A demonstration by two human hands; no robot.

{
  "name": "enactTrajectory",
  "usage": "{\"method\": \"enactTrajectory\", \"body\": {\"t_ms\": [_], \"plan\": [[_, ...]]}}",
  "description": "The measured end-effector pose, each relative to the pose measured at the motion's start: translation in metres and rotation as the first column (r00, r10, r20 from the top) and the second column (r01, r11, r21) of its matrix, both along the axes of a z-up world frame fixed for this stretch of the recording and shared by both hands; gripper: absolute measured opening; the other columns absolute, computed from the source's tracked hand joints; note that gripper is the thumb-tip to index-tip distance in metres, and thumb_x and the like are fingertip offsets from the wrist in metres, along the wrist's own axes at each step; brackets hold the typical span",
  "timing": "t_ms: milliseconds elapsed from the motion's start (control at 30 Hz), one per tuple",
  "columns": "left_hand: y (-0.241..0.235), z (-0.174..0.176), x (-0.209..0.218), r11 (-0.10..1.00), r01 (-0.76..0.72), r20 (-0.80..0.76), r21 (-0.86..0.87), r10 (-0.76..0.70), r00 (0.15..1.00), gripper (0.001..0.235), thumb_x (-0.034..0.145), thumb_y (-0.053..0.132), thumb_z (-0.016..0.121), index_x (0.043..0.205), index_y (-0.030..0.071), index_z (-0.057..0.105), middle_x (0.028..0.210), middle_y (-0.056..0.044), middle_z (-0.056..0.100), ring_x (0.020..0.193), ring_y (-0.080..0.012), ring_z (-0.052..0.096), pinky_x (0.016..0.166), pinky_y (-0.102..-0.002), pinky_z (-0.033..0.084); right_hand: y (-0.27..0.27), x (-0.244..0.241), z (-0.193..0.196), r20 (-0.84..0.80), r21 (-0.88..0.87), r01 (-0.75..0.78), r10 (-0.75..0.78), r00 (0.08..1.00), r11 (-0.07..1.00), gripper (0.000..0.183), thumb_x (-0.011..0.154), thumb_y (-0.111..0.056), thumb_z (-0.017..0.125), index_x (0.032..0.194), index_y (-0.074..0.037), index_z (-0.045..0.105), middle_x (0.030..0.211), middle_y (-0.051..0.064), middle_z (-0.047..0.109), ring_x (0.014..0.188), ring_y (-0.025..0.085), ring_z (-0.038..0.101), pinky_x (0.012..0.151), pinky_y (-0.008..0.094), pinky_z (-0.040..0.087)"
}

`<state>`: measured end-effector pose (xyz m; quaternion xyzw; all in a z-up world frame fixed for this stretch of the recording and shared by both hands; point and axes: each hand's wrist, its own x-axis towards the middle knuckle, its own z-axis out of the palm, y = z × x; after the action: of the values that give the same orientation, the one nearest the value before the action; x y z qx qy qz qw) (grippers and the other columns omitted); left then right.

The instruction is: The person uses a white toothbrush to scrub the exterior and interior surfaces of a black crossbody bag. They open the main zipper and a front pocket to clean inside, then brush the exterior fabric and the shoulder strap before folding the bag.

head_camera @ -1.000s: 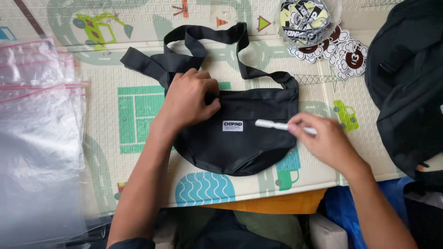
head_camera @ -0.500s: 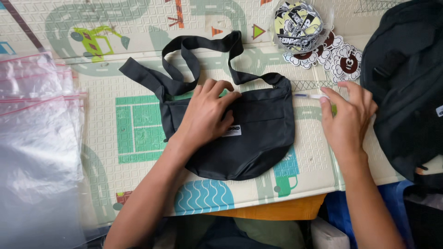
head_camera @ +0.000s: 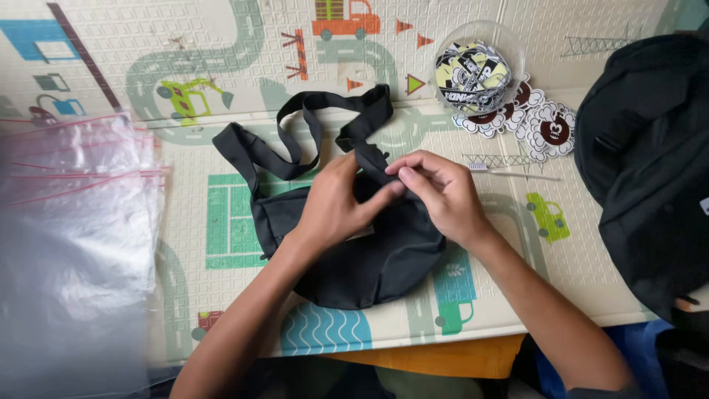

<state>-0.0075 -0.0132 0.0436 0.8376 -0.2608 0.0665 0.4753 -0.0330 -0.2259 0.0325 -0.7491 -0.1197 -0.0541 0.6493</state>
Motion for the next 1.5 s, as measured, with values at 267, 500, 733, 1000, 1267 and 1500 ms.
{"method": "enactTrajectory", "body": {"t_ms": [267, 500, 733, 1000, 1267, 1500], "plan": [[0.025, 0.019, 0.014, 0.817, -0.235, -0.358, -0.526, 0.037, 0.933, 0.011, 0.102, 0.023, 0.069, 0.103, 0.014, 0.075, 0.082, 0.003, 0.061, 0.078, -0.0112, 0.061, 0.072, -0.029, 0.055, 0.002, 0.026, -0.057, -0.234, 0.328, 0.1, -0.022, 0.972, 0.939, 0.044, 0.121, -0.035, 0.056, 0.128, 0.005, 0.071, 0.114, 0.026, 0.08, 0.111, 0.037, 0.084, 0.089, 0.05, 0.07], [0.094, 0.09, 0.009, 0.03, -0.319, -0.311, -0.947, -0.324, 0.893, 0.039, 0.09, 0.022, 0.067, 0.123, 0.003, 0.079, 0.111, -0.025, 0.078, 0.09, -0.0402, 0.077, 0.101, -0.053, 0.068, -0.005, 0.017, -0.017, -0.396, 0.515, 0.029, 0.208, 0.894, 0.857, 0.101, 0.105, -0.078, 0.052, 0.171, -0.001, 0.048, 0.155, 0.033, 0.065, 0.139, 0.041, 0.07, 0.115, 0.057, 0.061], [0.135, 0.049, -0.005, 0.2, -0.475, -0.513, -0.857, -0.256, 0.819, 0.03, 0.078, 0.024, 0.064, 0.101, 0.011, 0.076, 0.092, -0.013, 0.076, 0.08, -0.0335, 0.072, 0.091, -0.046, 0.063, -0.023, 0.025, -0.045, -0.391, 0.631, 0.025, 0.289, 0.874, 0.775, 0.069, 0.112, -0.027, 0.064, 0.174, -0.004, 0.045, 0.147, 0.023, 0.074, 0.122, 0.032, 0.079, 0.105, 0.046, 0.068], [0.183, -0.02, -0.036, 0.818, -0.556, -0.405, -0.147, 0.463, 0.788, 0.054, 0.097, 0.014, 0.088, 0.145, 0.005, 0.065, 0.109, -0.013, 0.075, 0.091, -0.022, 0.074, 0.084, -0.033, 0.057, -0.031, 0.034, -0.072, -0.045, -0.117, 0.143, -0.15, 0.988, 0.983, 0.048, 0.091, 0.004, 0.082, 0.136, -0.013, 0.083, 0.12, 0.006, 0.069, 0.077, 0.017, 0.077, 0.067, 0.029, 0.065], [0.167, -0.033, -0.053, 0.828, -0.505, -0.177, 0.243, 0.549, 0.817, 0.052, 0.097, 0.023, 0.089, 0.145, 0.013, 0.071, 0.107, -0.018, 0.079, 0.1, -0.034, 0.077, 0.085, -0.045, 0.062, -0.08, 0.008, -0.014, 0.321, -0.645, 0.317, -0.131, 0.938, 0.695, 0.032, 0.109, 0.001, 0.079, 0.14, -0.006, 0.081, 0.12, 0.014, 0.082, 0.11, 0.037, 0.079, 0.094, 0.05, 0.061], [0.158, -0.017, -0.086, 0.854, -0.521, -0.364, 0.008, 0.487, 0.794, 0.044, 0.105, 0.015, 0.07, 0.148, 0.022, 0.064, 0.143, -0.009, 0.074, 0.121, -0.0197, 0.079, 0.07, -0.031, 0.054, -0.164, -0.016, -0.058, 0.167, -0.911, 0.27, -0.319, 0.933, 0.311, 0.022, 0.107, -0.017, 0.088, 0.128, -0.011, 0.084, 0.13, 0.017, 0.072, 0.12, 0.046, 0.066, 0.096, 0.058, 0.056]]}}
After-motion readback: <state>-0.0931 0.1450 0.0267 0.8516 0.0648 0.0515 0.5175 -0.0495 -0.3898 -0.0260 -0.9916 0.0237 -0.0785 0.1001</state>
